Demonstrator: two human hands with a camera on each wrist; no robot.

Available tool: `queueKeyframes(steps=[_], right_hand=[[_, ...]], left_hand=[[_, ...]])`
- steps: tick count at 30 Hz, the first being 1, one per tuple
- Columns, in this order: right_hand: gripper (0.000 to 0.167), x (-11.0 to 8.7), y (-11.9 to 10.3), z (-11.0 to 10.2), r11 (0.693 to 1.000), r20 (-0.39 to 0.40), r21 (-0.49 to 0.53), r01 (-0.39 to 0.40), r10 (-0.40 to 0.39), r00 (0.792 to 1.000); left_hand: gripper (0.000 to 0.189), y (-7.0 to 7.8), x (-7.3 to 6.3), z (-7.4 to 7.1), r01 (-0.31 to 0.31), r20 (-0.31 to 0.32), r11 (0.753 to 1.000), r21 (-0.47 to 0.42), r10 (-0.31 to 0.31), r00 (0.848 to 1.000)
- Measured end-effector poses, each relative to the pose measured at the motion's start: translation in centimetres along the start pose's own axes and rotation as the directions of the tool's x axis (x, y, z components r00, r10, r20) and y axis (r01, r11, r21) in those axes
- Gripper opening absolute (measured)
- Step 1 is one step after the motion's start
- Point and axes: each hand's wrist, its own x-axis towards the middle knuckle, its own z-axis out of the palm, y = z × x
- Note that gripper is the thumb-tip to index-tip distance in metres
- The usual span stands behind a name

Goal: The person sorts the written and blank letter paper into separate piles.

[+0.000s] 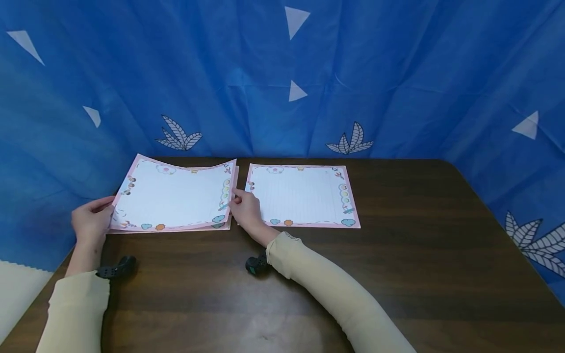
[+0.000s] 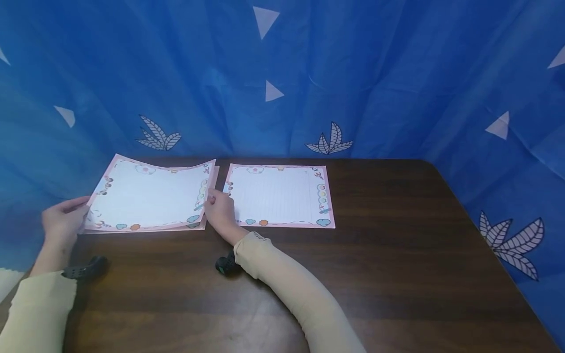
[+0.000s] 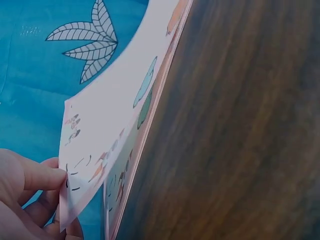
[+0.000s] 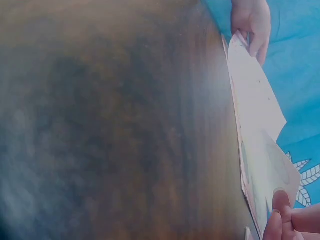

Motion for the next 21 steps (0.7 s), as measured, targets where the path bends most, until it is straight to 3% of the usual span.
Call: queueKeyframes(steps=[6,10,17,21], right_hand=[[0.038,0.1,0.1,0.0,0.999,0.019,-0.036,-0.011,0.011,1.000],[0.036,0.2,0.1,-0.3,0.996,0.072,-0.084,-0.023,0.030,0.997],[0.015,0.7,-0.6,-1.0,0.989,0.209,-0.133,-0.059,0.087,0.974],[0.025,0.9,-0.9,-1.3,0.985,0.258,-0.142,-0.093,0.128,0.958]], left_hand=[[0.043,-0.1,0.2,0.0,0.012,0.011,1.000,0.028,-0.012,1.000],[0.042,-0.5,0.3,0.1,-0.009,0.022,0.998,0.058,0.008,1.000],[0.045,-1.2,0.1,-0.3,-0.051,0.129,0.989,0.140,0.033,0.991],[0.047,-1.5,0.1,-0.6,-0.059,0.175,0.986,0.155,0.032,0.984]])
